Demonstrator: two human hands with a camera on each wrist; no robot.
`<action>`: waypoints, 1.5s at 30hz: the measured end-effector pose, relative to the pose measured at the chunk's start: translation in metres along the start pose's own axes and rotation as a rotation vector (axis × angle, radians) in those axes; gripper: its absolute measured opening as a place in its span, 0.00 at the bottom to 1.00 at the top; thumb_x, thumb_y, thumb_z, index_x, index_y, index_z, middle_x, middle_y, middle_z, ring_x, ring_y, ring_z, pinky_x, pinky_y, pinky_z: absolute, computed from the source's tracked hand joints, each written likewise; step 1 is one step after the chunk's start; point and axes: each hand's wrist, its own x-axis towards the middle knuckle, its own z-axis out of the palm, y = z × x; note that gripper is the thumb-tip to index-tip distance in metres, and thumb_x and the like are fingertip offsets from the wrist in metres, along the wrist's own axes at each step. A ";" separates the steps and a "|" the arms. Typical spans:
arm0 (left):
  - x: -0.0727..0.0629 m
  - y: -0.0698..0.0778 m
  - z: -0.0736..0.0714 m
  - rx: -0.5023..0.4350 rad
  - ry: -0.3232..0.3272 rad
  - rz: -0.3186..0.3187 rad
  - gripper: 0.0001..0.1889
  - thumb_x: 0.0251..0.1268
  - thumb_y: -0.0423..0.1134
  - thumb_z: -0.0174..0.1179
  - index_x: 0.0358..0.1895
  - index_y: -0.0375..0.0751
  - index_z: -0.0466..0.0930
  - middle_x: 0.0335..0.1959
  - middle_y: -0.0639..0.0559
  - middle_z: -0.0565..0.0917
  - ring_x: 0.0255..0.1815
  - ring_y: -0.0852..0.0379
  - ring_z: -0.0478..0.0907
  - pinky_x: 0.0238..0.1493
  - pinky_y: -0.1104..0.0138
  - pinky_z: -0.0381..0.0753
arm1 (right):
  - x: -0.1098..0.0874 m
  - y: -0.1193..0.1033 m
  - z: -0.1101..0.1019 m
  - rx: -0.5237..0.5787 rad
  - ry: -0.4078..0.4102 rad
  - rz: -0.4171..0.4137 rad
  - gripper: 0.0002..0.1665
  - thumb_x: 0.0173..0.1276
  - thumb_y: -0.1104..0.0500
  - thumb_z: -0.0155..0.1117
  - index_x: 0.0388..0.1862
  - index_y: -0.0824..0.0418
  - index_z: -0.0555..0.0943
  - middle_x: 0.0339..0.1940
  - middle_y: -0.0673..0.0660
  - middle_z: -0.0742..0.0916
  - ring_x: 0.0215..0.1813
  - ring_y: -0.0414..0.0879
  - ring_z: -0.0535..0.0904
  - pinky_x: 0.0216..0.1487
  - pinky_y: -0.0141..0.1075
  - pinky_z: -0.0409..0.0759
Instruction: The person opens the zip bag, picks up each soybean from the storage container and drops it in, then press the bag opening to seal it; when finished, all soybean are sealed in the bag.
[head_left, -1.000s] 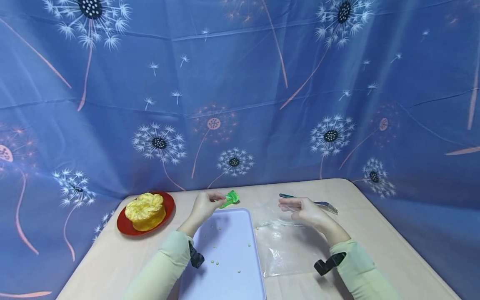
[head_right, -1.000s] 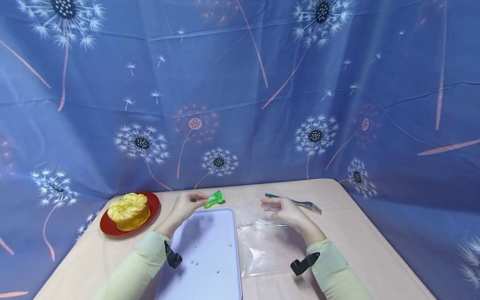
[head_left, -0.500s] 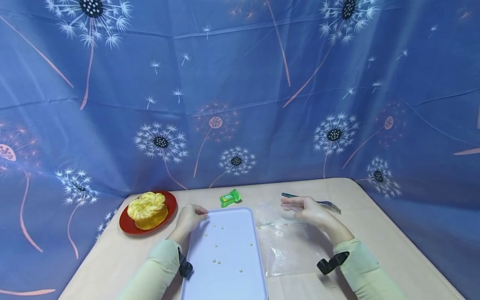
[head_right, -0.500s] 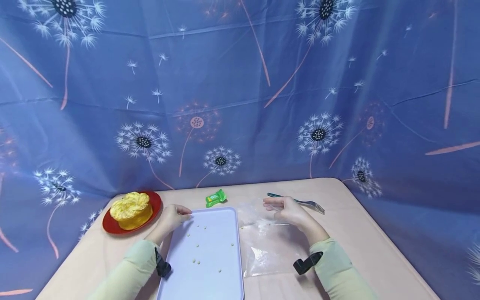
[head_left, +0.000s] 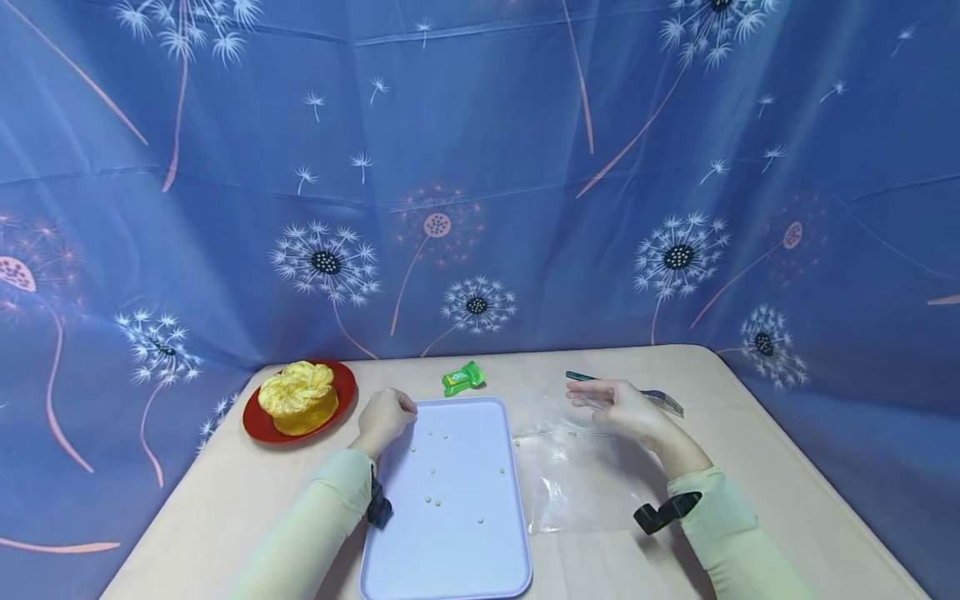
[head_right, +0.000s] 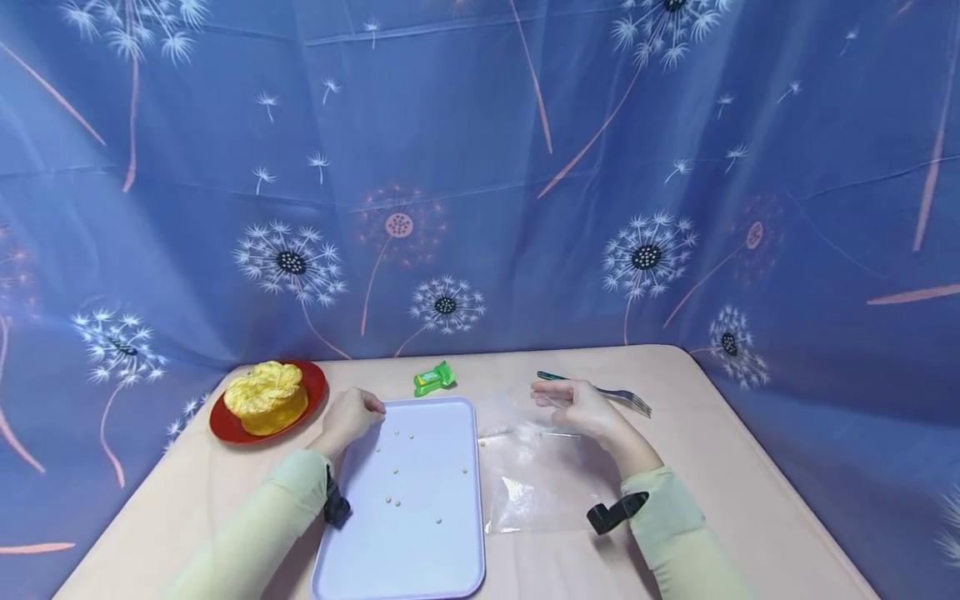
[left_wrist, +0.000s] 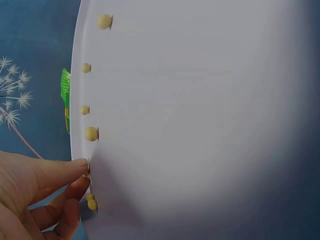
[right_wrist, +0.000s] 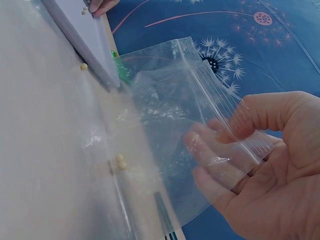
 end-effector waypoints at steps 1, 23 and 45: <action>0.002 0.002 -0.001 0.006 0.003 0.001 0.04 0.56 0.34 0.74 0.28 0.48 0.90 0.33 0.54 0.87 0.33 0.54 0.80 0.35 0.57 0.78 | 0.001 -0.002 -0.001 -0.003 0.005 0.001 0.42 0.56 0.80 0.52 0.75 0.73 0.66 0.70 0.72 0.75 0.74 0.65 0.66 0.53 0.31 0.74; -0.016 0.117 -0.013 -0.500 -0.058 0.257 0.03 0.62 0.39 0.74 0.37 0.47 0.93 0.37 0.57 0.89 0.37 0.59 0.80 0.38 0.65 0.79 | 0.007 -0.015 -0.006 0.015 -0.002 -0.017 0.42 0.58 0.80 0.51 0.75 0.74 0.64 0.71 0.74 0.73 0.75 0.66 0.64 0.50 0.31 0.72; -0.019 0.181 0.046 -0.426 -0.153 0.422 0.05 0.61 0.37 0.74 0.39 0.50 0.92 0.36 0.63 0.89 0.35 0.64 0.78 0.36 0.69 0.77 | 0.004 -0.011 0.000 0.014 -0.018 0.013 0.42 0.58 0.79 0.53 0.76 0.74 0.63 0.69 0.74 0.75 0.75 0.67 0.64 0.61 0.33 0.73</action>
